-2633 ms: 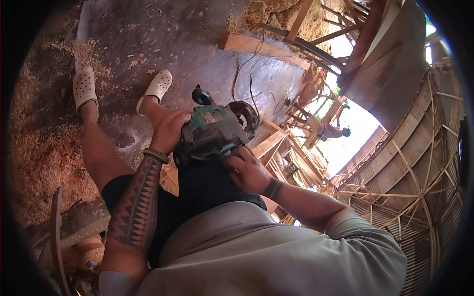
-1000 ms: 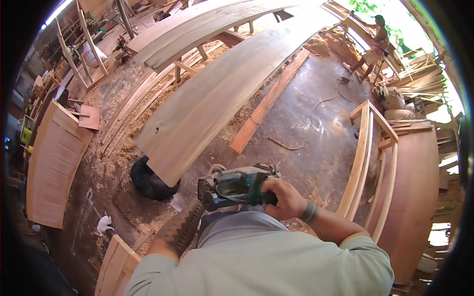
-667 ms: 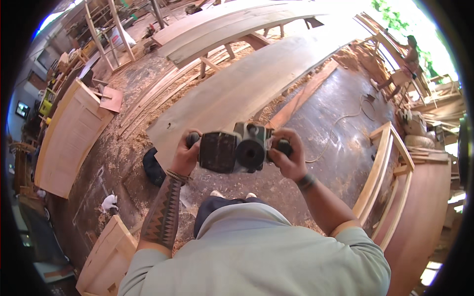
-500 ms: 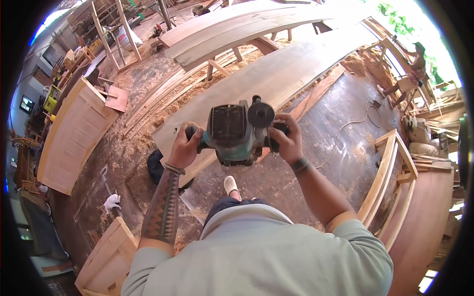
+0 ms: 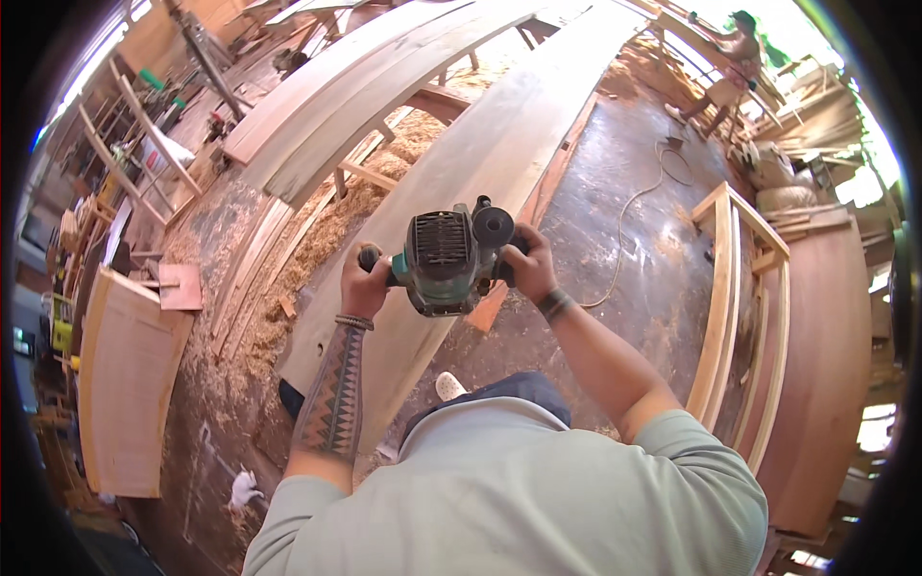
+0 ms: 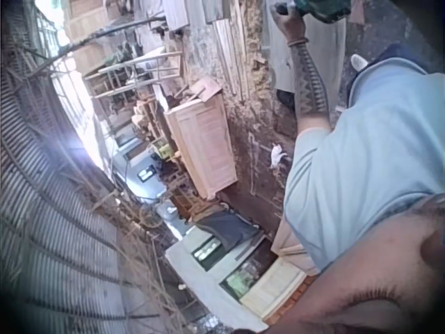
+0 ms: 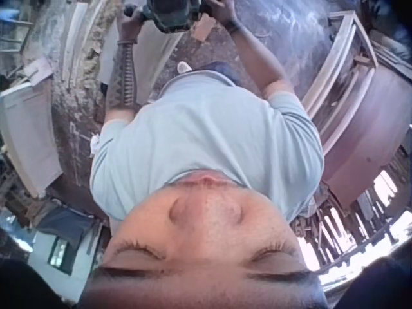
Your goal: The person uncoils a power cord, picks up an electric wood router, and plugs it into an extension outlet. They then adjust wooden planks on a work surface and position the router on top of a board.
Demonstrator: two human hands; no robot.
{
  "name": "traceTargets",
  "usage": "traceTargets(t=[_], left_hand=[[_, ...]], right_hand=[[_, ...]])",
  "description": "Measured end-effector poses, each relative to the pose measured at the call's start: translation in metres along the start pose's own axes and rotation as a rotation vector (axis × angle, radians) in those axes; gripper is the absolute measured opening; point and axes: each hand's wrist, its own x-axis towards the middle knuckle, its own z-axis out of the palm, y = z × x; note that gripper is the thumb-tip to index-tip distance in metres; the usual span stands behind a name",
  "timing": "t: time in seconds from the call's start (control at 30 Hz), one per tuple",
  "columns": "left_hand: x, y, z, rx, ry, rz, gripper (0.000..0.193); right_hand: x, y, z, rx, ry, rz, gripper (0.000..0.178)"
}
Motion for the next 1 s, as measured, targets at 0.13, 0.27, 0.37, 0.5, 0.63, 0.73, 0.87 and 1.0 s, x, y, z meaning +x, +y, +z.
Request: traceTargets(t=[0.13,0.27,0.37,0.5,0.63,0.73,0.87,1.0], left_hand=[[0.003,-0.007,0.007,0.036,-0.031,-0.066,0.018],[0.012,-0.017,0.007,-0.012,-0.053,-0.082,0.015],[0.022,-0.022,0.001,-0.157,-0.066,-0.122,0.010],[0.019,-0.026,-0.004,-0.127,-0.063,-0.154,0.011],[0.021,-0.017,0.004,-0.101,-0.091,-0.103,0.011],[0.028,-0.006,0.011,0.025,-0.100,-0.079,0.013],[0.036,-0.008,0.016,0.129,-0.108,-0.068,0.014],[0.039,-0.007,0.014,0.159,-0.126,-0.042,0.013]], right_hand=[[-0.005,0.004,-0.008,-0.035,0.019,0.061,0.017],[-0.002,0.009,-0.009,-0.056,0.010,0.031,0.018],[0.005,0.013,-0.003,-0.071,0.002,0.091,0.027],[0.002,0.017,0.003,-0.006,0.003,0.135,0.043],[-0.011,0.016,-0.007,0.144,-0.036,0.213,0.048],[-0.029,0.061,-0.035,0.199,-0.078,0.243,0.057],[-0.065,0.091,-0.045,0.014,-0.267,0.248,0.063],[-0.068,0.025,-0.051,-0.866,-0.575,0.490,0.030]])
